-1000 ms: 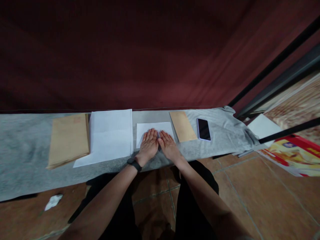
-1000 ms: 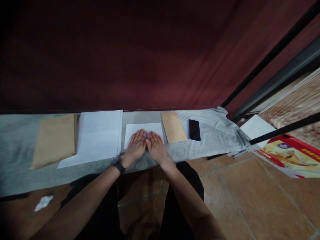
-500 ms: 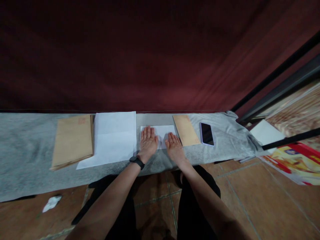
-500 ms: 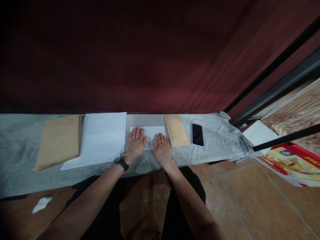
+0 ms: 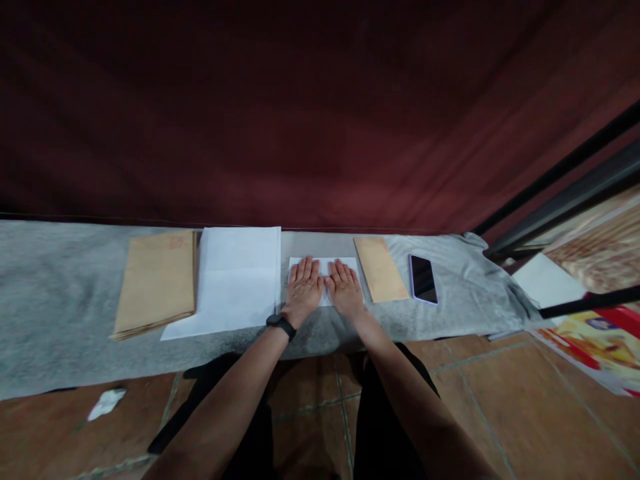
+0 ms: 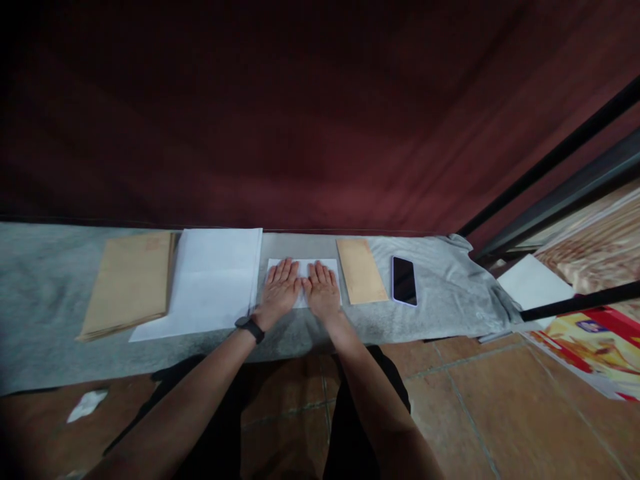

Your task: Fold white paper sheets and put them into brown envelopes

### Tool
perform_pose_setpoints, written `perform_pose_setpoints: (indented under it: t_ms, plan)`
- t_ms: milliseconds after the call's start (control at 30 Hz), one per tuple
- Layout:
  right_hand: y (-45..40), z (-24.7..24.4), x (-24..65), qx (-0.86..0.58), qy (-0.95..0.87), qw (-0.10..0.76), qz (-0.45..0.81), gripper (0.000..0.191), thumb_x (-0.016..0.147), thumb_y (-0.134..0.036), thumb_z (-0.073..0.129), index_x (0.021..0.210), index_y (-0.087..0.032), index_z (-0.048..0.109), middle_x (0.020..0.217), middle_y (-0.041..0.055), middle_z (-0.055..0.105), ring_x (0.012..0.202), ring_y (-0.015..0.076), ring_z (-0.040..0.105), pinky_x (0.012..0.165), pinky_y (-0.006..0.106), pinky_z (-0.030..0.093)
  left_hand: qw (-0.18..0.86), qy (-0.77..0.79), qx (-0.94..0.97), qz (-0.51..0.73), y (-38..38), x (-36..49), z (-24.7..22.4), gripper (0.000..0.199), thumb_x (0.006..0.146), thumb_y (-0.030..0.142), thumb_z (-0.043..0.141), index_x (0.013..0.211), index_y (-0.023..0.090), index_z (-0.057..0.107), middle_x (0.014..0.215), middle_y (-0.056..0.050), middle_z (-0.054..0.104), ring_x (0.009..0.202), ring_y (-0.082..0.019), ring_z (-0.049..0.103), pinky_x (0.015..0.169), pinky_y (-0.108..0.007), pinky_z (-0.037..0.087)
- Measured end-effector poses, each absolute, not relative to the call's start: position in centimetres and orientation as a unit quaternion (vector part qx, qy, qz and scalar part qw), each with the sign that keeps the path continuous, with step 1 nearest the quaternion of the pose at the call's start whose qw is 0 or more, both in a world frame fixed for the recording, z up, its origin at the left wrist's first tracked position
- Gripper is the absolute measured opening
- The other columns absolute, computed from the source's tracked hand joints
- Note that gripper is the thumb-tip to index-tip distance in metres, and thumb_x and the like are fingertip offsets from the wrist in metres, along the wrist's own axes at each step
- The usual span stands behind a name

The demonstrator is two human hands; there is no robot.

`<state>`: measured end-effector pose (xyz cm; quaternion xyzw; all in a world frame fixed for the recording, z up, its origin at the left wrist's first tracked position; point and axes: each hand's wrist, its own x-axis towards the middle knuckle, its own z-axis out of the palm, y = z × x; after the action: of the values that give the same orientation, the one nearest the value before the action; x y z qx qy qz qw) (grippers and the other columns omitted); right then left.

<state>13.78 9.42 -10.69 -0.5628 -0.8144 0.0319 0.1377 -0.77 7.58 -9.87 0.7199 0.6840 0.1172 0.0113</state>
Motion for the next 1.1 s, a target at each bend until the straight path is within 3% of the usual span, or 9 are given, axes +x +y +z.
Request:
perform_pose_setpoints:
  t_ms: [200,400,600,867,1100]
  plan:
    - [9.7,-11.3,15.0,-0.589,-0.796,0.140,0.006,0.057,0.107,-0.039,0.035,0.155,-0.009,0.038,0.161,0.0188,0.035,0.150,0.0285,0.036,0.122,0.048,0.029,0.006,0.723,0.676,0.145,7.7,-1.0,-10.3,0.062,0.101,0.034,0.031,0.155,0.004,0.036,0.162,-0.020,0.033,0.154,-0.031,0.026,0.125,-0.052,0.021]
    - [9.7,-12.5,15.7,-0.583,-0.786,0.202,-0.020,0.058,0.107,-0.040,0.031,0.153,-0.006,0.040,0.157,0.0217,0.043,0.146,0.0307,0.040,0.118,0.051,0.035,-0.003,0.739,0.654,0.160,7.4,-0.9,-10.2,0.064,0.101,0.035,0.030,0.154,-0.001,0.033,0.162,-0.023,0.032,0.154,-0.031,0.023,0.126,-0.052,0.019]
    - [9.6,-11.8,15.7,-0.589,-0.788,0.180,0.005,0.059,0.107,-0.037,0.030,0.154,-0.002,0.038,0.159,0.0236,0.038,0.149,0.0317,0.035,0.119,0.053,0.032,0.024,0.653,0.745,0.135,5.8,0.4,-9.3,0.060,0.103,0.035,0.027,0.157,0.008,0.033,0.166,-0.012,0.028,0.156,-0.026,0.017,0.129,-0.048,0.009]
    - [7.8,-10.6,14.8,-0.517,-0.839,0.153,0.077,0.057,0.108,-0.036,0.022,0.157,-0.010,0.034,0.164,0.0143,0.032,0.154,0.0230,0.026,0.125,0.046,0.025,0.049,0.630,0.769,0.099,5.5,0.7,-9.1,0.057,0.102,0.025,0.025,0.156,0.008,0.035,0.166,-0.013,0.030,0.156,-0.027,0.018,0.128,-0.051,0.012]
    - [7.0,-10.7,15.4,-0.521,-0.841,0.132,0.058,0.056,0.109,-0.038,0.023,0.157,-0.012,0.036,0.164,0.0121,0.032,0.153,0.0230,0.028,0.126,0.044,0.022,0.038,0.621,0.776,0.100,5.3,0.8,-9.0,0.059,0.100,0.026,0.030,0.155,0.008,0.036,0.164,-0.013,0.033,0.155,-0.028,0.022,0.128,-0.052,0.012]
